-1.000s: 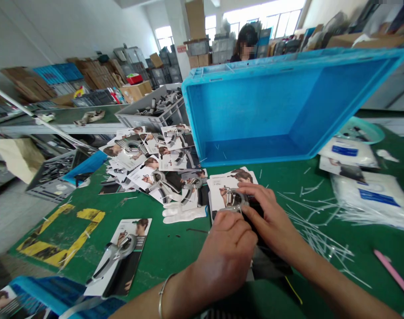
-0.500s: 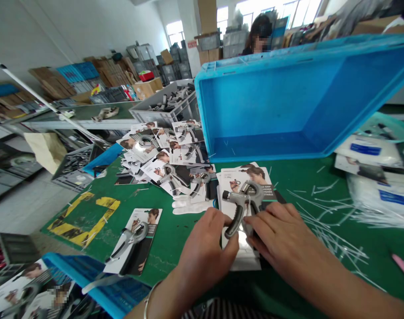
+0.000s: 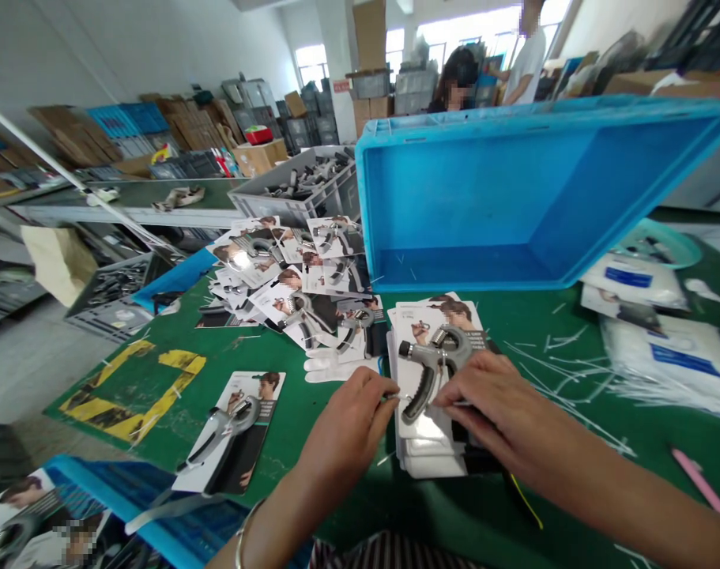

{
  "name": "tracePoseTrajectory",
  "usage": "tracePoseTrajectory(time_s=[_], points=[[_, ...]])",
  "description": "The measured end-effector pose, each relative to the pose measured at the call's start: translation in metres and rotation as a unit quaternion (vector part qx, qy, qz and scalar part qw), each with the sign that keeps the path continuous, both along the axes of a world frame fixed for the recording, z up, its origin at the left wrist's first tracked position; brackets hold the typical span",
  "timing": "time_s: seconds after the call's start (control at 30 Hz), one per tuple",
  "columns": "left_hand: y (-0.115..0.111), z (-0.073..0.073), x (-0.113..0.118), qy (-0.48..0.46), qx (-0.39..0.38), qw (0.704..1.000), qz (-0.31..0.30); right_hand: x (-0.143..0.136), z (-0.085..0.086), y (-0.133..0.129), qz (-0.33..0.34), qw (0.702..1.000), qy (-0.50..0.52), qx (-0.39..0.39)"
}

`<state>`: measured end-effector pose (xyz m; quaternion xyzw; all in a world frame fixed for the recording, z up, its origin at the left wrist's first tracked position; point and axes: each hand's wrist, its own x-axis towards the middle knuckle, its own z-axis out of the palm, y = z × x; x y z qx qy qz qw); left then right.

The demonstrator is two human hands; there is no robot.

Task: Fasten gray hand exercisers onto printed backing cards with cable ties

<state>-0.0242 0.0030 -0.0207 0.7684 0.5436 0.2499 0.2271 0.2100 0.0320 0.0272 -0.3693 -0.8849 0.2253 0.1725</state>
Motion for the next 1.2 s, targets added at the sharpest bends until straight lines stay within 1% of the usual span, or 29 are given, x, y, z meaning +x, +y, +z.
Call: tracePoseTrajectory(time_s=[0.07, 0.13, 0.2, 0.23, 0.3, 0.37, 0.4, 0.47, 0.53, 0.67, 0.8, 0.9, 1.07, 1.13, 1.2], points=[[0.003, 0.002, 0.001, -0.028, -0.003, 1.000, 0.014, 0.004, -0.005, 0.004, 0.004, 1.000, 0.027, 0.007], [0.006, 0.005, 0.005, -0.077, -0.002, 0.997, 0.023, 0.003, -0.009, 0.007, 0.018, 0.997, 0.066, 0.020], [0.010, 0.008, 0.012, -0.122, 0.010, 0.992, 0.012, -0.001, -0.013, 0.008, 0.011, 0.995, 0.103, 0.010], [0.012, 0.009, 0.015, -0.141, 0.017, 0.990, -0.001, -0.004, -0.014, 0.009, -0.010, 0.993, 0.115, -0.005], [0.016, 0.009, 0.021, -0.175, 0.008, 0.984, -0.025, -0.008, -0.016, 0.009, -0.074, 0.989, 0.126, -0.036], [0.019, 0.008, 0.024, -0.209, -0.030, 0.977, -0.029, -0.006, -0.017, 0.010, -0.128, 0.984, 0.119, -0.037], [0.019, 0.006, 0.023, -0.226, -0.048, 0.973, -0.023, -0.003, -0.018, 0.010, -0.133, 0.984, 0.112, -0.028], [0.019, 0.003, 0.022, -0.254, -0.065, 0.965, -0.007, 0.005, -0.018, 0.011, -0.106, 0.990, 0.091, -0.014], [0.017, 0.001, 0.022, -0.273, -0.059, 0.960, 0.002, 0.014, -0.018, 0.011, -0.071, 0.995, 0.068, -0.012], [0.014, 0.000, 0.029, -0.261, -0.029, 0.965, 0.003, 0.023, -0.015, 0.008, -0.054, 0.998, 0.017, 0.013], [0.013, 0.003, 0.035, -0.238, -0.031, 0.971, 0.022, 0.019, -0.012, 0.008, -0.030, 0.998, -0.016, 0.053], [0.013, 0.004, 0.035, -0.228, -0.027, 0.973, 0.018, 0.015, -0.010, 0.009, -0.023, 0.997, -0.021, 0.073], [0.012, 0.001, 0.033, -0.224, -0.025, 0.974, 0.005, 0.007, -0.005, 0.008, -0.024, 0.996, -0.023, 0.086], [0.011, 0.003, 0.033, -0.203, -0.013, 0.979, 0.003, 0.005, -0.005, 0.007, -0.008, 0.996, -0.017, 0.086], [0.010, 0.009, 0.032, -0.184, -0.006, 0.983, -0.012, 0.005, -0.007, 0.007, 0.003, 0.996, -0.008, 0.091]])
